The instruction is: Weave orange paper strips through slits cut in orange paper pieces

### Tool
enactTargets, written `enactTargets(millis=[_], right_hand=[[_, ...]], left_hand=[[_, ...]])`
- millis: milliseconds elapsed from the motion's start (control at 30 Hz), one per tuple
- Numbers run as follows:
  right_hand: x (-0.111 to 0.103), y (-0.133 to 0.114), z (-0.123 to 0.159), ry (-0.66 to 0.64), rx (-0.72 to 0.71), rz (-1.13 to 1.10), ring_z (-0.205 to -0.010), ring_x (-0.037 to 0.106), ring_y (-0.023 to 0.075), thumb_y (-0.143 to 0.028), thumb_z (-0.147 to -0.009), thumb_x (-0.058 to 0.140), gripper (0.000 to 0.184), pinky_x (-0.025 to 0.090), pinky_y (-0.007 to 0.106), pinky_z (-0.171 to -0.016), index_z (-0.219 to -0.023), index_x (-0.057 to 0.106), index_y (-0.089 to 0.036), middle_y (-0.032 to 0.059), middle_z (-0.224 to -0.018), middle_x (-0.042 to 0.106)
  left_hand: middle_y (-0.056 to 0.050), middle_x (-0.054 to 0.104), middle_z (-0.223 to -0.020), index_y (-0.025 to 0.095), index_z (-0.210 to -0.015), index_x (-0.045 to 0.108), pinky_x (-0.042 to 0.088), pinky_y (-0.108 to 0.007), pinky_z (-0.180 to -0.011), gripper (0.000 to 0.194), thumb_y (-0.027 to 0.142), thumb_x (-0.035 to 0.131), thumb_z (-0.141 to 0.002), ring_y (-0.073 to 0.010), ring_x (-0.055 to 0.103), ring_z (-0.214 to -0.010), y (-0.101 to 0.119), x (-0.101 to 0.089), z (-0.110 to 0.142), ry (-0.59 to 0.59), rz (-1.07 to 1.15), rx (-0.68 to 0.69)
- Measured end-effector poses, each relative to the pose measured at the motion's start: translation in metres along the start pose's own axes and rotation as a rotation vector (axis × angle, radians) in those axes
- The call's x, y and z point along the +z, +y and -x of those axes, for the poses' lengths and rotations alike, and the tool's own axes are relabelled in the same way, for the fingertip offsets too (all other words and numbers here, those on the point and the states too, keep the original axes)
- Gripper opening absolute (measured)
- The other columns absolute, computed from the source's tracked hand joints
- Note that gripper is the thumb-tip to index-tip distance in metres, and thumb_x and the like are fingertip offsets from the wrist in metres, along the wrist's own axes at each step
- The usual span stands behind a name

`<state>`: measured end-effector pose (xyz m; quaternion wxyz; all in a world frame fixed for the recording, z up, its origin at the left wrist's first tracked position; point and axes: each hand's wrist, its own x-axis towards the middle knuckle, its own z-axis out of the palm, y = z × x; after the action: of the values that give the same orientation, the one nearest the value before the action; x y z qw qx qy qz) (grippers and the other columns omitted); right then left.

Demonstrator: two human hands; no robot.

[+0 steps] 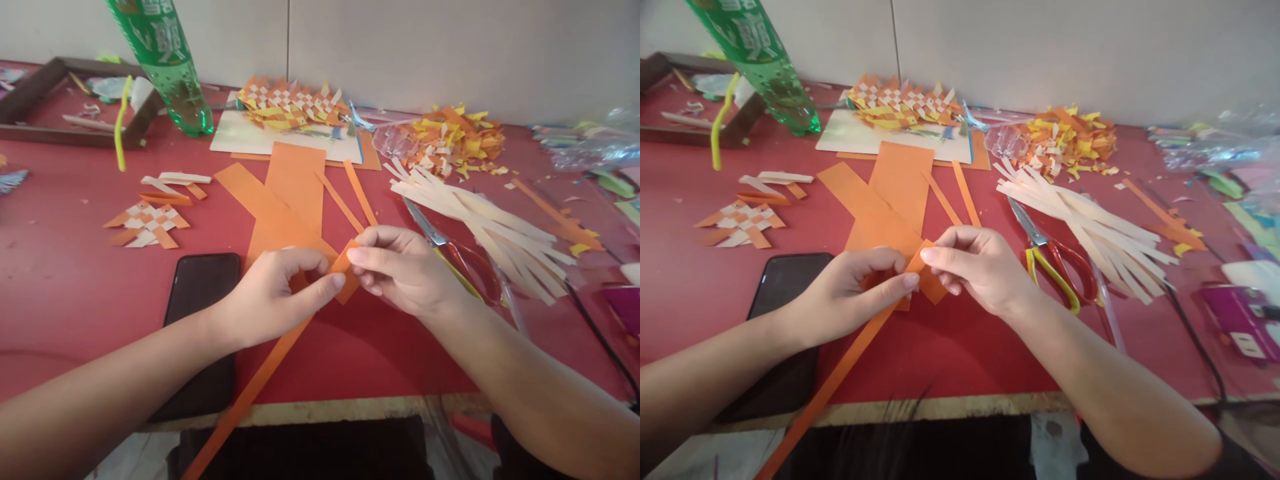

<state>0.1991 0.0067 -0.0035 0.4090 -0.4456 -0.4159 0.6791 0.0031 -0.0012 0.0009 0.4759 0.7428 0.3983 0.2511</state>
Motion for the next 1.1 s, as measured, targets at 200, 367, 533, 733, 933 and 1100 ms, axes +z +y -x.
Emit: enactTargets(millis=[200,367,533,733,933,1100], right_hand=[[-0.001,0.006,0.002,-0.094,-0.052,0.09,-0.047,0.053,0.0071,-0.026,-0.077,0.078,0.014,0.043,0.018,-0.041,-0.071,0.068,-0.018,-0.0038,-0.055,0.059],[0.0,0.005,0.006,-0.2,0.015,0.257,-0.052,0.059,0.0076,-0.027,-0.076,0.08,0.017,0.049,0.019,-0.05,-0.082,0.069,-0.016,-0.0017,-0.065,0.065],[0.004,0.002,0.008,-0.085,-0.091,0.392,-0.05,0.055,0.0075,-0.032,-0.08,0.076,0.018,0.044,0.019,-0.048,-0.077,0.068,-0.017,-0.0026,-0.06,0.061],[0.005,-0.001,0.006,-0.036,-0.188,0.458,-0.062,0.054,0.0082,-0.033,-0.085,0.07,0.018,0.043,0.02,-0.057,-0.075,0.067,-0.017,-0.0015,-0.068,0.06],[0.004,0.004,0.007,-0.113,-0.127,0.434,-0.05,0.041,0.0055,-0.032,-0.085,0.069,0.018,0.028,0.021,-0.044,-0.076,0.066,-0.017,-0.0044,-0.06,0.053],[0.004,0.004,0.006,-0.099,-0.178,0.423,-0.049,0.036,0.0043,-0.025,-0.083,0.07,0.019,0.026,0.02,-0.043,-0.07,0.061,-0.016,-0.0065,-0.057,0.047]], left_hand=[[0.003,0.055,-0.064,0.017,-0.07,0.059,0.039,-0.022,-0.056,0.028,0.03,0.052,-0.094,-0.0096,0.048,-0.06,-0.003,0.001,-0.001,0.075,0.002,0.045],[0.002,0.061,-0.067,0.017,-0.071,0.063,0.042,-0.019,-0.055,0.026,0.038,0.066,-0.087,-0.0087,0.052,-0.059,-0.007,0.001,-0.004,0.352,0.275,-0.075],[0.006,0.06,-0.068,0.019,-0.075,0.061,0.043,-0.014,-0.046,0.018,0.031,0.074,-0.079,-0.0033,0.05,-0.048,-0.011,-0.003,-0.015,0.584,0.777,-0.306],[0.006,0.062,-0.064,0.017,-0.075,0.056,0.055,-0.014,-0.059,0.02,0.021,0.075,-0.078,-0.0063,0.067,-0.058,-0.01,-0.006,-0.017,0.505,0.918,-0.354],[0.003,0.07,-0.069,0.016,-0.078,0.058,0.056,-0.012,-0.059,0.024,0.025,0.08,-0.076,-0.0097,0.072,-0.067,-0.01,0.0,-0.008,0.147,0.791,-0.315],[0.005,0.069,-0.073,0.017,-0.079,0.061,0.057,-0.012,-0.064,0.02,0.028,0.078,-0.08,-0.0075,0.072,-0.068,-0.011,0.0,-0.007,0.233,0.821,-0.284]])
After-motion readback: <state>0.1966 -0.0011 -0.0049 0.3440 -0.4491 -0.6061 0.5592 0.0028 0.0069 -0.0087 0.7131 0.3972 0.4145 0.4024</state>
